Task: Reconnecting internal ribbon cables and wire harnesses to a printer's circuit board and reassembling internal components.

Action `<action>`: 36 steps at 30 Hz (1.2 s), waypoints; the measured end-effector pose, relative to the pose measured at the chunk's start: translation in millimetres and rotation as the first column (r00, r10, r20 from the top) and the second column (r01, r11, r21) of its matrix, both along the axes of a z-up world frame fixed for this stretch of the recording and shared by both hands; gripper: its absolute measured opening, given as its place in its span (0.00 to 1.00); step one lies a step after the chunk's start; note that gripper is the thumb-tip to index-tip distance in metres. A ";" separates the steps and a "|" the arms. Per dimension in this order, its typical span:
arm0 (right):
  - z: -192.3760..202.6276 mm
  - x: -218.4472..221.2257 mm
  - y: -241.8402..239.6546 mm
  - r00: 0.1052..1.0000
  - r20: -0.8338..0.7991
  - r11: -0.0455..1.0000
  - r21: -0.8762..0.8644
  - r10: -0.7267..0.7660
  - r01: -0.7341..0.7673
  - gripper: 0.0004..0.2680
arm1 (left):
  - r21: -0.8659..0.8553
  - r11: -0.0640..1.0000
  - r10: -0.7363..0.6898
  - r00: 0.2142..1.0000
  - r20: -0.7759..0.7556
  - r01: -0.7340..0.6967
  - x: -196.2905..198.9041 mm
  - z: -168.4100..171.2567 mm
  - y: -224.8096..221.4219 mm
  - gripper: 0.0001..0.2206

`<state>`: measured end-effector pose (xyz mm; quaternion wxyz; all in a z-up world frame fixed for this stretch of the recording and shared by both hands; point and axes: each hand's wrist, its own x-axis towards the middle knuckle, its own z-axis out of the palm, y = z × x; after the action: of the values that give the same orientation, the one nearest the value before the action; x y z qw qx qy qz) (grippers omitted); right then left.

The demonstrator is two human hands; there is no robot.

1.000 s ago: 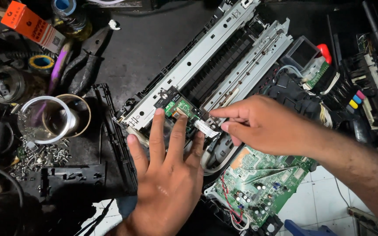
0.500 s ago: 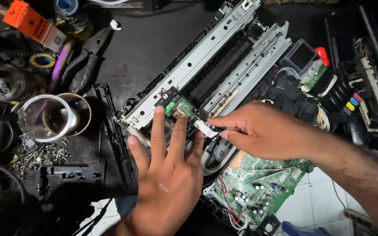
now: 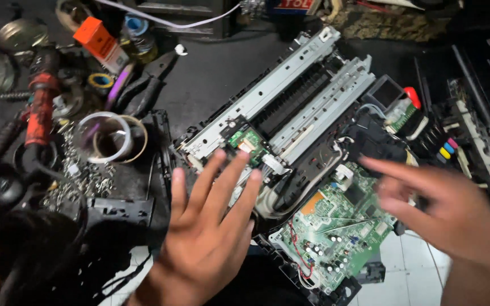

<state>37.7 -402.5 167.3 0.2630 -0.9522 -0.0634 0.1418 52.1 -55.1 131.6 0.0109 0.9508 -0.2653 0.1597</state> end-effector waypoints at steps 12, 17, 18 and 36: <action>-206.9 -135.6 -308.4 0.945 -0.076 0.883 0.340 -0.318 0.324 0.34 | -0.223 0.852 0.319 0.807 -0.497 -0.474 -49.6 -94.4 76.2 0.13; -146.0 -118.6 -202.8 0.908 -0.258 0.821 0.396 -0.331 0.412 0.32 | 0.022 0.714 0.563 0.556 -0.611 -0.699 -33.3 -104.3 52.4 0.23; -142.5 -113.1 -194.3 0.908 -0.258 0.821 0.396 -0.331 0.412 0.32 | 0.022 0.714 0.563 0.556 -0.611 -0.699 -33.6 -102.5 51.5 0.23; -55.3 -126.3 -80.6 0.974 0.186 0.898 0.439 -0.130 0.036 0.18 | 0.574 0.575 0.803 0.267 -0.533 -0.583 8.5 -57.0 35.8 0.28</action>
<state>-88.5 -483.0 112.0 0.4652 -0.8815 -0.0796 0.0111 60.6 -19.4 74.7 -0.0783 0.9309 0.1948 -0.2988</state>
